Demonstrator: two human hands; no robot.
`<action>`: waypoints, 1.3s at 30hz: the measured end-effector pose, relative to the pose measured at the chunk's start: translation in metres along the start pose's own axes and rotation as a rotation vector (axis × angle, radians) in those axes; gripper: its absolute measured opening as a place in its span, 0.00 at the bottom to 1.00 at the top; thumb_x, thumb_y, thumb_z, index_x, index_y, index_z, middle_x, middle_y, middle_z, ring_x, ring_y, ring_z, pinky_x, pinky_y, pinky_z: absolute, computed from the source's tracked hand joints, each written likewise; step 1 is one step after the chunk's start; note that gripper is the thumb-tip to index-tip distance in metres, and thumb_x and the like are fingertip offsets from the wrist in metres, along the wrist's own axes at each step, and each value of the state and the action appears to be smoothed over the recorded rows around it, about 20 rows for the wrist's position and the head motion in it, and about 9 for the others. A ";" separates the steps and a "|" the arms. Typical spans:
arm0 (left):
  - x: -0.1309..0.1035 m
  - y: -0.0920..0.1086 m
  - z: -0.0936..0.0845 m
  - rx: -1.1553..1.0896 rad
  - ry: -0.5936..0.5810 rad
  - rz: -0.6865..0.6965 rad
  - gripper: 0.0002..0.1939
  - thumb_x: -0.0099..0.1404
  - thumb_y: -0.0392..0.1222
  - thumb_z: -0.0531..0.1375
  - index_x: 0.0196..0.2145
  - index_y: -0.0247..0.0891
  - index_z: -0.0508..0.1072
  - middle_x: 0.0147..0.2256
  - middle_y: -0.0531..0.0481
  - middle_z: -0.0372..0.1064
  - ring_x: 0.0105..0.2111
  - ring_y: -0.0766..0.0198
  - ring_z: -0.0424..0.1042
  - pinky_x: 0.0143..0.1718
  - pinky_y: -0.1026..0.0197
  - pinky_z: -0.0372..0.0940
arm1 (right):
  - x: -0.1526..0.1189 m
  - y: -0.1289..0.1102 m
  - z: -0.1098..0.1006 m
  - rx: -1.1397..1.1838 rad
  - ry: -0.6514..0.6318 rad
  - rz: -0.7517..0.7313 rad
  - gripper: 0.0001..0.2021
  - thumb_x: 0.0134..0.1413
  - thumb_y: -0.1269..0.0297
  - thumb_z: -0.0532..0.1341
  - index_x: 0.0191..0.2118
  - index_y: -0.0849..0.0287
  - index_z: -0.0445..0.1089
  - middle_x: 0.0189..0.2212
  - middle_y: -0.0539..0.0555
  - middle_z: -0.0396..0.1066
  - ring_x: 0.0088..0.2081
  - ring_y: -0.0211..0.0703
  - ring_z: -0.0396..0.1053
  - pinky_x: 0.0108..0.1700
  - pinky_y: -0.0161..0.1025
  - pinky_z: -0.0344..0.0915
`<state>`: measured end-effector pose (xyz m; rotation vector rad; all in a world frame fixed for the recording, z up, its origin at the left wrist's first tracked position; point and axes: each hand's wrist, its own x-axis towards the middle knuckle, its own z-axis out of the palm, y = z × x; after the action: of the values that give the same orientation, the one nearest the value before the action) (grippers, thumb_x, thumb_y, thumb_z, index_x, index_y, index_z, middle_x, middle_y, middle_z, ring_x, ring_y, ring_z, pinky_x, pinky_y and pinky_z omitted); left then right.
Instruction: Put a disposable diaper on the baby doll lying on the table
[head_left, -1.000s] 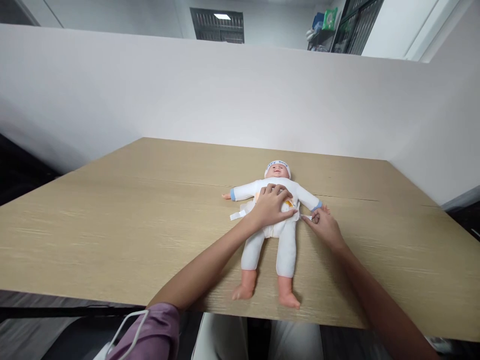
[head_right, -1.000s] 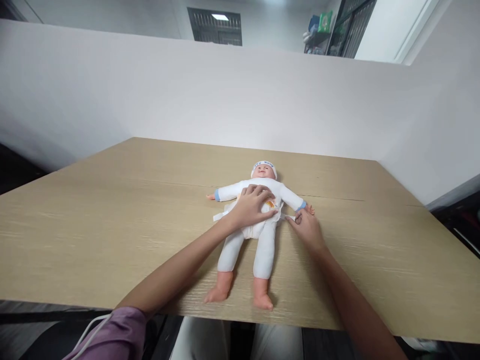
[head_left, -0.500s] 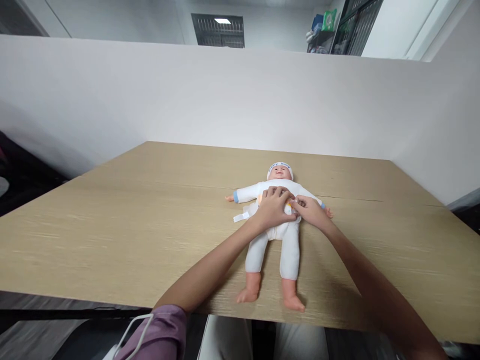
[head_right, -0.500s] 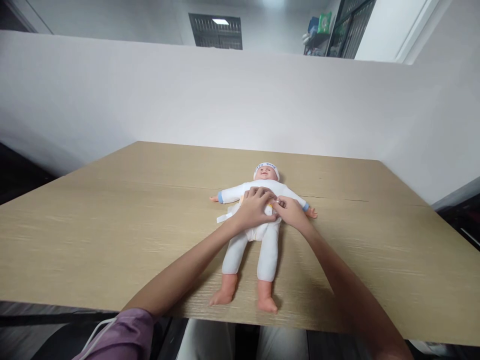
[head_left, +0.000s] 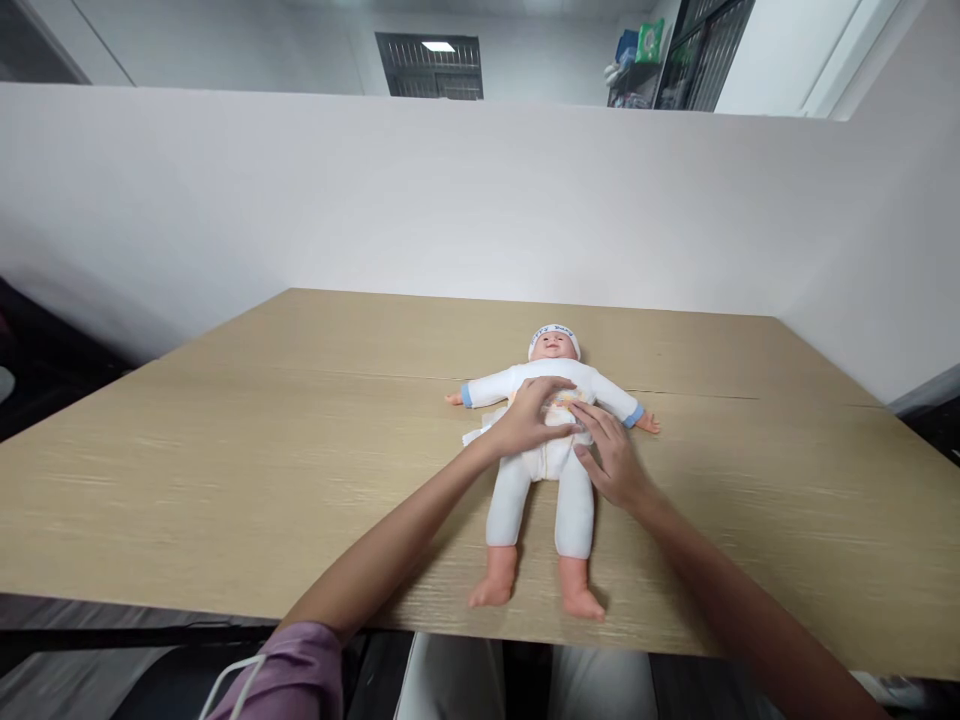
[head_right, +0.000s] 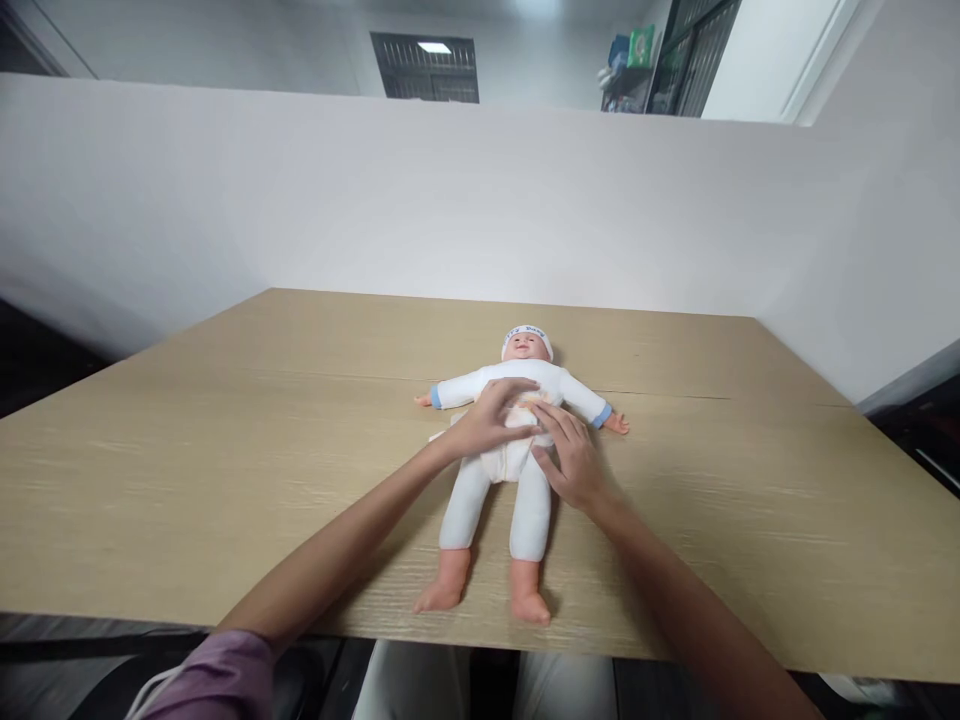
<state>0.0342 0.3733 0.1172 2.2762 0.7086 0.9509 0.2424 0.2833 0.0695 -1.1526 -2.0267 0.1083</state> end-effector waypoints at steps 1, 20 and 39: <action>-0.007 -0.004 -0.006 -0.064 0.019 0.007 0.29 0.69 0.51 0.69 0.63 0.44 0.69 0.63 0.43 0.71 0.63 0.48 0.68 0.66 0.45 0.63 | 0.000 0.003 -0.001 -0.008 -0.014 -0.009 0.28 0.77 0.55 0.51 0.76 0.51 0.56 0.72 0.58 0.63 0.72 0.55 0.60 0.73 0.58 0.58; -0.095 -0.054 -0.053 0.376 0.110 -0.587 0.12 0.64 0.50 0.65 0.31 0.40 0.70 0.37 0.40 0.75 0.47 0.41 0.73 0.53 0.46 0.62 | 0.103 -0.052 0.028 -0.379 -0.112 0.292 0.16 0.63 0.51 0.68 0.34 0.55 0.65 0.33 0.53 0.72 0.39 0.50 0.70 0.39 0.42 0.57; -0.024 -0.027 -0.010 -0.383 0.223 -0.316 0.27 0.74 0.65 0.55 0.34 0.38 0.74 0.35 0.48 0.72 0.38 0.58 0.69 0.44 0.57 0.66 | 0.105 -0.044 0.028 -0.392 -0.225 0.235 0.13 0.64 0.53 0.65 0.36 0.55 0.65 0.38 0.55 0.75 0.40 0.50 0.70 0.40 0.42 0.55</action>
<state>0.0049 0.3796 0.0937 1.6860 0.8665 1.0874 0.1642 0.3448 0.1311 -1.6888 -2.1596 -0.0494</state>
